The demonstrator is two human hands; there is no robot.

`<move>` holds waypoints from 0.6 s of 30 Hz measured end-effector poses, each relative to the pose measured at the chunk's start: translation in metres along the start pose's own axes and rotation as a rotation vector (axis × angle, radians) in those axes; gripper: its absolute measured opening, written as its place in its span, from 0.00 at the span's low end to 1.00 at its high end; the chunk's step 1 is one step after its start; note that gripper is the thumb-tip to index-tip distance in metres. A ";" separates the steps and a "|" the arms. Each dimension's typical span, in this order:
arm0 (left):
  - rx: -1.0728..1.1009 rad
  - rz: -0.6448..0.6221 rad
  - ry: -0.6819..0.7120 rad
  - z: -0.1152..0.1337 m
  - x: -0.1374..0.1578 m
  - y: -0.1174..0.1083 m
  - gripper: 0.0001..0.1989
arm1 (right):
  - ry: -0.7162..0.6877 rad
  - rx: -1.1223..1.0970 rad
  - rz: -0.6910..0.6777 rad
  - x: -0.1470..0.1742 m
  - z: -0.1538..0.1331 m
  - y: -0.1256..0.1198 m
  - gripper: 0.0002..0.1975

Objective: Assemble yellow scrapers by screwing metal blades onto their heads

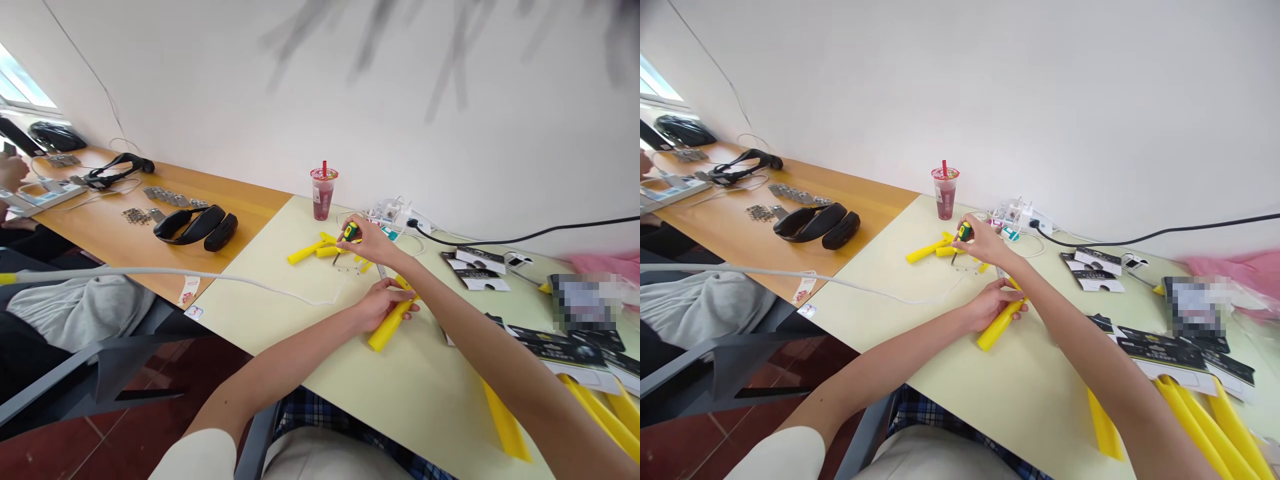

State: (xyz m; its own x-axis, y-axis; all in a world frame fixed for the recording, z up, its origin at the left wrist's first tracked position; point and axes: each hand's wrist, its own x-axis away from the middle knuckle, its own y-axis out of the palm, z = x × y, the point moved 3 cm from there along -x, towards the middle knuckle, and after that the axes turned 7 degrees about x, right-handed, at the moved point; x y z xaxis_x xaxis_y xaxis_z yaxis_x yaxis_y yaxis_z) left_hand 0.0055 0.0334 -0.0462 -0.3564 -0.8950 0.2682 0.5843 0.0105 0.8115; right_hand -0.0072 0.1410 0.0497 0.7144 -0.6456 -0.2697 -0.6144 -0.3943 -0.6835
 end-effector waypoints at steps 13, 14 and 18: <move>-0.025 0.022 0.022 0.003 0.001 0.002 0.24 | 0.003 0.040 0.259 0.062 -0.043 -0.093 0.23; -0.030 0.023 0.025 0.003 0.002 0.002 0.25 | 0.016 0.051 0.282 0.074 -0.047 -0.104 0.23; -0.063 0.010 0.037 0.003 0.003 0.003 0.24 | 0.127 0.085 0.288 0.124 -0.052 -0.137 0.24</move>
State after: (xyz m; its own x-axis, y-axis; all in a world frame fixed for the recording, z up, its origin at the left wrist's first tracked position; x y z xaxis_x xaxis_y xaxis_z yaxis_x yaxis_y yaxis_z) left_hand 0.0043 0.0321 -0.0410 -0.3233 -0.9111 0.2557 0.6333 -0.0076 0.7739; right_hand 0.1487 0.0808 0.1455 0.4645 -0.8011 -0.3774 -0.7511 -0.1307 -0.6471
